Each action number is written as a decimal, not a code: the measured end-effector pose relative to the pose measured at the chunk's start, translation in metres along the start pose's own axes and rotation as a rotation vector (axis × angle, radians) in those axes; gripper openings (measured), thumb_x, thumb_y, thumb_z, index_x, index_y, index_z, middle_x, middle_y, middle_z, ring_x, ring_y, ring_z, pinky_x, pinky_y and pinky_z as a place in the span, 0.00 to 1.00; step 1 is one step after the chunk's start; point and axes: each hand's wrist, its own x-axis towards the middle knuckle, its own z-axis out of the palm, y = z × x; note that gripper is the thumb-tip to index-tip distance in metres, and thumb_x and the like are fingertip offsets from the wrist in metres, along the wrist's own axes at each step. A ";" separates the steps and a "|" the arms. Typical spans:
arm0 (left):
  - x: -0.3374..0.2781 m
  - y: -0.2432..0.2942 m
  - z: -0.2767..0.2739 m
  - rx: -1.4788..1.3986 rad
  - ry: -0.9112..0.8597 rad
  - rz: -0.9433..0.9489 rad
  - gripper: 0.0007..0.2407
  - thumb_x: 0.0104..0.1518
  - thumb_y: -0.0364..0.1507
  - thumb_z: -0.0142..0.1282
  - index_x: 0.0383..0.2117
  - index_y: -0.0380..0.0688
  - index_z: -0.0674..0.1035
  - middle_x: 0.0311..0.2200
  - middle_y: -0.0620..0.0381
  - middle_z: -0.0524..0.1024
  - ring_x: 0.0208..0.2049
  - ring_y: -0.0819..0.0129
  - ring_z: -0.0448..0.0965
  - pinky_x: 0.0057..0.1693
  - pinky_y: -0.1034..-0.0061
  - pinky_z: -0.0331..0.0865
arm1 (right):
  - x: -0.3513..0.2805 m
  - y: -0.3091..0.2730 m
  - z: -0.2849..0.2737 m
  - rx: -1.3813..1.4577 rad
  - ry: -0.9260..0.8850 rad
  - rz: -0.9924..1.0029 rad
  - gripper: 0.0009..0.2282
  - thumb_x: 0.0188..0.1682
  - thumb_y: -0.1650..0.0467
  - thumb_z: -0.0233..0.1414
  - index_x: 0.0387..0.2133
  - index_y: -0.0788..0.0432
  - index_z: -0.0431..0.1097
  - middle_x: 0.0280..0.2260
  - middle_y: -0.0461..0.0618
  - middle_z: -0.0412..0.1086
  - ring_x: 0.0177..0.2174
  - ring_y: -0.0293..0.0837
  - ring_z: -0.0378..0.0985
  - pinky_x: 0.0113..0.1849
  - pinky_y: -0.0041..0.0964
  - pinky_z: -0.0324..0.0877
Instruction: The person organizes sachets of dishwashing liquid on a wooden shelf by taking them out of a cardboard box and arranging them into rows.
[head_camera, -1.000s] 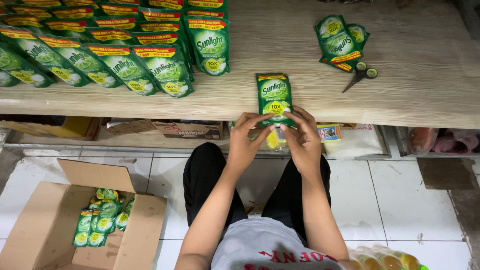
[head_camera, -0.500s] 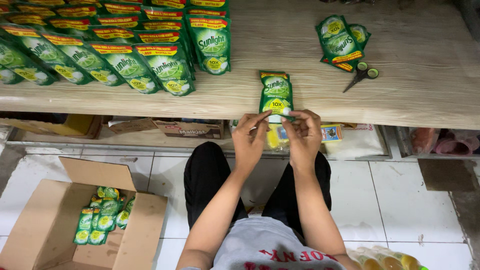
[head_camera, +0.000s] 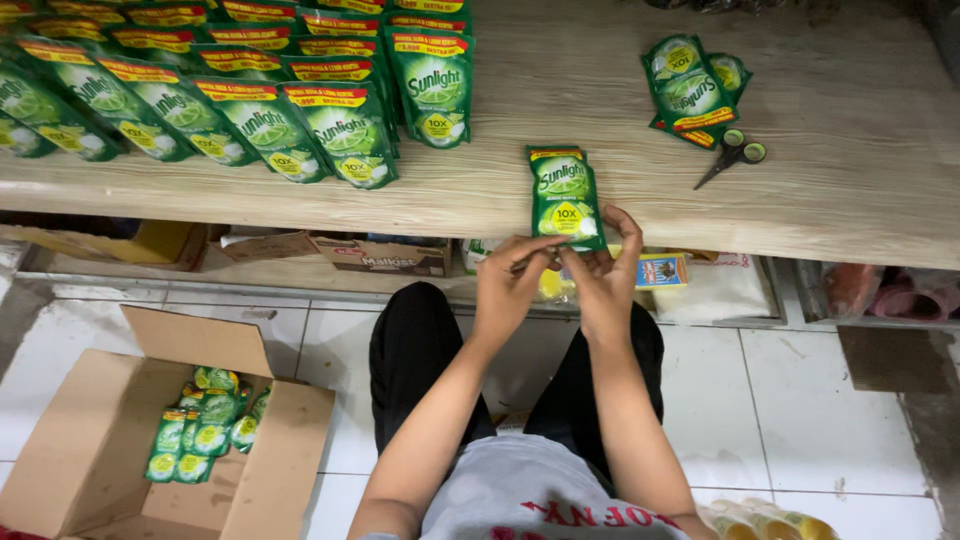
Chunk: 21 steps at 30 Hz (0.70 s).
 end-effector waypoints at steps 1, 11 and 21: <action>0.001 -0.002 -0.001 -0.015 0.003 0.003 0.11 0.65 0.18 0.52 0.49 0.42 0.83 0.40 0.53 0.80 0.40 0.72 0.84 0.45 0.80 0.76 | 0.001 0.003 -0.001 0.006 0.000 -0.014 0.29 0.48 0.85 0.54 0.62 0.57 0.54 0.60 0.52 0.56 0.50 0.40 0.72 0.45 0.32 0.72; -0.002 0.021 -0.023 0.069 -0.090 -0.052 0.14 0.58 0.21 0.60 0.51 0.41 0.80 0.48 0.55 0.77 0.44 0.73 0.80 0.51 0.79 0.78 | 0.002 -0.021 -0.022 -0.060 -0.163 0.095 0.23 0.51 0.80 0.53 0.61 0.63 0.58 0.56 0.53 0.62 0.45 0.38 0.73 0.49 0.35 0.74; 0.005 0.013 -0.016 -0.011 0.023 -0.196 0.31 0.56 0.22 0.63 0.67 0.43 0.62 0.45 0.52 0.79 0.40 0.75 0.79 0.45 0.80 0.76 | 0.005 -0.016 -0.022 -0.048 -0.097 0.280 0.19 0.51 0.76 0.57 0.57 0.67 0.66 0.44 0.53 0.70 0.42 0.43 0.78 0.44 0.39 0.78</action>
